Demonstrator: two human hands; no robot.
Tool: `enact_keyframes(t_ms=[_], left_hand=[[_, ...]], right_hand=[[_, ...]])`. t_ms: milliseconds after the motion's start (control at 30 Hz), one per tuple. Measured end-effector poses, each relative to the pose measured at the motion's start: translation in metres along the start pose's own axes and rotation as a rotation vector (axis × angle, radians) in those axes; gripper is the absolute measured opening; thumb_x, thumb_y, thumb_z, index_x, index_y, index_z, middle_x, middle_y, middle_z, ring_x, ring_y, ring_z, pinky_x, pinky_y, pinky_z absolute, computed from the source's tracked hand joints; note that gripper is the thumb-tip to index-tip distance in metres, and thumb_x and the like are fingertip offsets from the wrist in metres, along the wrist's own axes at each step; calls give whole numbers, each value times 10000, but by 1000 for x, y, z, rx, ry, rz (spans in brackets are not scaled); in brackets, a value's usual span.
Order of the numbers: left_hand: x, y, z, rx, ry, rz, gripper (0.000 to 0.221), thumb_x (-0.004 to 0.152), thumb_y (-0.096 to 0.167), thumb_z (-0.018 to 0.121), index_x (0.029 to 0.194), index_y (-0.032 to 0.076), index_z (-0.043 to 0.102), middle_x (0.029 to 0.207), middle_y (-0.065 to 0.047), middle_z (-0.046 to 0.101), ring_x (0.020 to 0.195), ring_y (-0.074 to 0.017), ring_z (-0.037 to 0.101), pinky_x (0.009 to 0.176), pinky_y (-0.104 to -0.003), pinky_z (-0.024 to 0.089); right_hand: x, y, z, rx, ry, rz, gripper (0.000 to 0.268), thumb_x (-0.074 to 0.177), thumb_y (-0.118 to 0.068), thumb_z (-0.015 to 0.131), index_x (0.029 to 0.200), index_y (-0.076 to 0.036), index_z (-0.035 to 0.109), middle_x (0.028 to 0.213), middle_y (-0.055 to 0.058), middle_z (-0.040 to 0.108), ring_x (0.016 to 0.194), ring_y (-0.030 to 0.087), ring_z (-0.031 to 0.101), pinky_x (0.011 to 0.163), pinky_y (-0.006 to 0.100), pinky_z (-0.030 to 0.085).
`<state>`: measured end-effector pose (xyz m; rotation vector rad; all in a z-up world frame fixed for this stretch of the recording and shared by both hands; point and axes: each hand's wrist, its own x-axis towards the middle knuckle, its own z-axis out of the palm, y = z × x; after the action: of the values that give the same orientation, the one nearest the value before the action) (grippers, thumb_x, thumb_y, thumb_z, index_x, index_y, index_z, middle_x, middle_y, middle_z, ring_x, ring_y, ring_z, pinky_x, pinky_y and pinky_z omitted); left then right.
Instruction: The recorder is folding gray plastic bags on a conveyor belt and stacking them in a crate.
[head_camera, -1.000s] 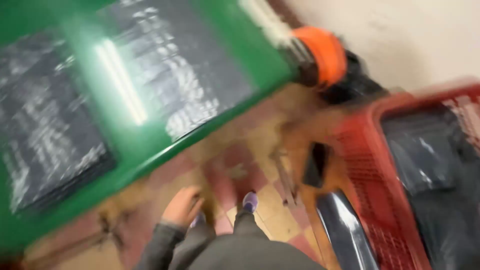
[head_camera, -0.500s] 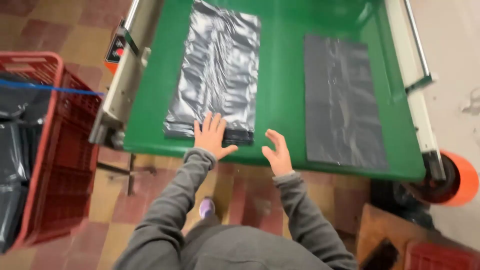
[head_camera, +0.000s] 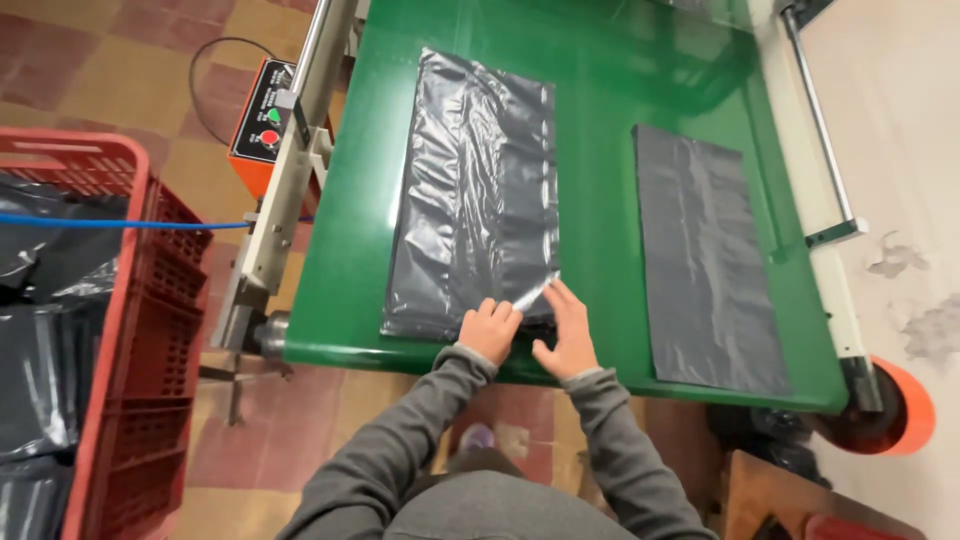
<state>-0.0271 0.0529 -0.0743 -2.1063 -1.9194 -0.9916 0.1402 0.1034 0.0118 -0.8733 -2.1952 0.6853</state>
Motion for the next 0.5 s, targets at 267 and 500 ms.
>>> enact_keyframes(t_ms=[267, 500], left_hand=[[-2, 12, -92, 17, -159, 45, 214, 794, 222, 650, 1004, 180, 652, 953, 3, 580, 968, -258, 563, 700, -438, 449], [-2, -67, -143, -378, -637, -228, 405, 685, 104, 753, 1081, 174, 712, 1086, -30, 706, 1071, -288, 639, 890, -434, 513]], right_hand=[[-19, 22, -13, -432, -245, -251, 304, 688, -41, 783, 939, -146, 648, 1008, 8, 723, 1173, 251, 673, 1123, 556, 374], [-21, 58, -101, 44, -480, 98, 230, 781, -85, 811, 998, -84, 735, 925, 54, 766, 867, 224, 724, 762, 347, 568]])
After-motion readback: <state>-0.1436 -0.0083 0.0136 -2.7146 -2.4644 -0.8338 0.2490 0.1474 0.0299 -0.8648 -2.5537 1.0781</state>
